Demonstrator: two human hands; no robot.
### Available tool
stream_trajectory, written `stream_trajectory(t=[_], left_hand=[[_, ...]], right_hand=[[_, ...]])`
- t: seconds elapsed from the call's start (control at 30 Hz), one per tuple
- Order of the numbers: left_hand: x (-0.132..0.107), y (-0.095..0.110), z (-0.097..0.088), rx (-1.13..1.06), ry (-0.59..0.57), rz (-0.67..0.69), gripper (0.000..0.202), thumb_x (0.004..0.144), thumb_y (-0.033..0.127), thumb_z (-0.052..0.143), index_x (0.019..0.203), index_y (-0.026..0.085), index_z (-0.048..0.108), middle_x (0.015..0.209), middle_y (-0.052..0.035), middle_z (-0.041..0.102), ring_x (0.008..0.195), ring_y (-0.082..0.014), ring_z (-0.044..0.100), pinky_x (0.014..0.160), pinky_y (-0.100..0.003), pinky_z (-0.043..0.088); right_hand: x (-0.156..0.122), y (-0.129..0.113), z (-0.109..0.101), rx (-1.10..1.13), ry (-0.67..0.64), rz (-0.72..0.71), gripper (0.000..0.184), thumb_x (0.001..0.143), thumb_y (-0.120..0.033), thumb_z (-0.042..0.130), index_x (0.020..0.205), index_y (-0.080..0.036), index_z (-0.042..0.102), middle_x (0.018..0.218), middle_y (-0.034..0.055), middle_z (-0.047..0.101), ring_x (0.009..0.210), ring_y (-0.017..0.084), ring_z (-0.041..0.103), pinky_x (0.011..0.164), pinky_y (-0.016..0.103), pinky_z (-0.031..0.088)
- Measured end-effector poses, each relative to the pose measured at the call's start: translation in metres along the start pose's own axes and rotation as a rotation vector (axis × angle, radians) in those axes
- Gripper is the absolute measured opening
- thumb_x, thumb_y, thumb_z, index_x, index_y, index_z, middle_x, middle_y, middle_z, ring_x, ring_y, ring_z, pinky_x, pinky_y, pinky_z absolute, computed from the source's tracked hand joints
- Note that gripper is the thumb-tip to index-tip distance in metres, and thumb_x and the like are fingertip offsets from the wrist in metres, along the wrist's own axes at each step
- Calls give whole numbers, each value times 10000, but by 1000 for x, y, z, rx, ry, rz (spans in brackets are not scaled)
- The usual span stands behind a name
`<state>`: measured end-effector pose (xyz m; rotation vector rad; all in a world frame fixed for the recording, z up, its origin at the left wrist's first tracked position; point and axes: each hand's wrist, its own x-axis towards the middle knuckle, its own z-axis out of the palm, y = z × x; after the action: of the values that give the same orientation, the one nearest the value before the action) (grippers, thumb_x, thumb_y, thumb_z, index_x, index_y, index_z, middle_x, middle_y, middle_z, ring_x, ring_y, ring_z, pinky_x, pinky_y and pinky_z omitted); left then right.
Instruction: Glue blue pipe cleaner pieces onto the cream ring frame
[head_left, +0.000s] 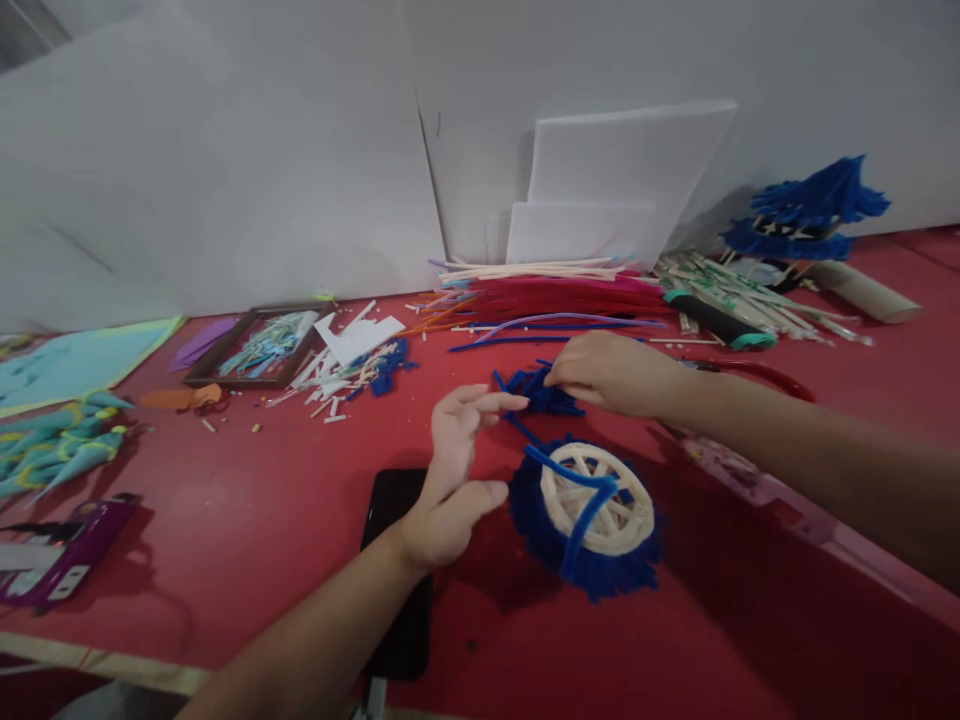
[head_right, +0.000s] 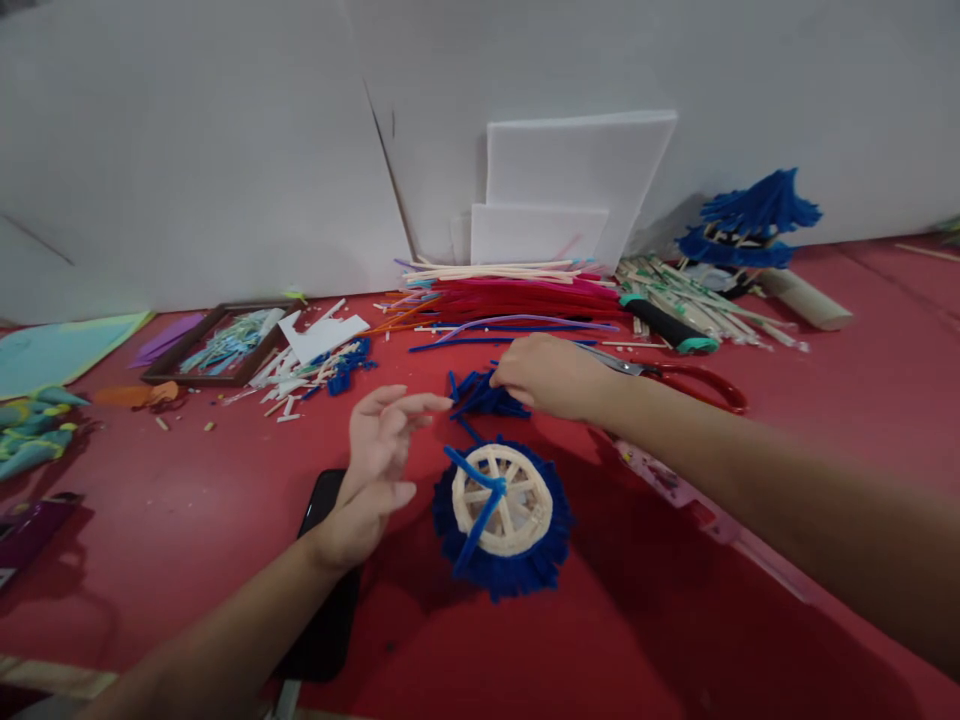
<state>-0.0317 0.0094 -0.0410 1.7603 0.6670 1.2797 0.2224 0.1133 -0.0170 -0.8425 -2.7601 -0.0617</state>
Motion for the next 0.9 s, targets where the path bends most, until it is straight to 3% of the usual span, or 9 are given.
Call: stream_trajectory(t=[0.13,0.23,0.3,0.37,0.47,0.6,0.73,0.8,0.9], left_hand=[[31,22,-7,112,286,-54,382,817,229,658,1173,254,522,1201,-82,708,1168,-228,669,947,-392,540],[62,45,-9,231,154,-198,233,843,292,688,1052,206,630,1128,-85,739,947,-189,697,787,-321,574],[80,60,-6,259,17,-243,319,843,379,744,1082,180,673,1134,-96,758,935,-192,714,732,-295,575],[92,72,1,285,-92,-231,348,824,386,804,1087,178,708,1070,-73,788,887,-180,731,745,-285,578],[98,85,11,298,-112,-143,203,844,352,826,884,173,736,856,-29,798,767,-153,728,717,-260,580],[96,93,16,357,-79,-80,111,890,258,773,807,184,771,801,-19,804,721,-154,732,669,-251,583],[89,93,18,355,-86,-33,105,898,171,720,823,193,790,815,-5,819,723,-140,739,639,-223,567],[86,94,20,315,-81,-41,126,893,152,704,799,190,780,812,-6,818,726,-136,740,631,-213,564],[83,95,21,294,-68,-67,114,883,185,719,777,181,764,771,-14,801,698,-141,727,609,-217,559]], right_hand=[[-6,1,-19,121,145,127,271,995,-323,518,950,-211,761,901,78,769,845,204,691,771,327,514],[-10,-12,-46,185,258,230,341,1030,-412,457,994,-220,736,904,58,752,782,177,669,693,304,500],[-12,-27,-66,272,310,286,339,1020,-464,479,987,-238,729,816,21,720,690,154,624,621,289,467],[-14,-46,-83,432,361,341,295,972,-488,561,924,-251,730,726,-2,673,628,147,577,582,292,442],[-16,-70,-98,592,432,395,278,909,-512,653,809,-260,715,685,-1,649,594,148,535,575,313,450],[-18,-82,-97,694,494,484,345,834,-598,740,753,-262,727,641,1,626,558,143,498,525,316,432],[-15,-87,-86,914,670,613,416,692,-601,883,689,-249,660,623,-16,633,544,131,530,500,290,441],[-12,-90,-81,1066,733,593,457,666,-637,895,694,-250,653,624,-18,651,567,142,591,538,293,505],[-10,-94,-77,1157,712,520,463,626,-642,918,723,-242,707,673,-6,694,623,158,655,593,302,567]])
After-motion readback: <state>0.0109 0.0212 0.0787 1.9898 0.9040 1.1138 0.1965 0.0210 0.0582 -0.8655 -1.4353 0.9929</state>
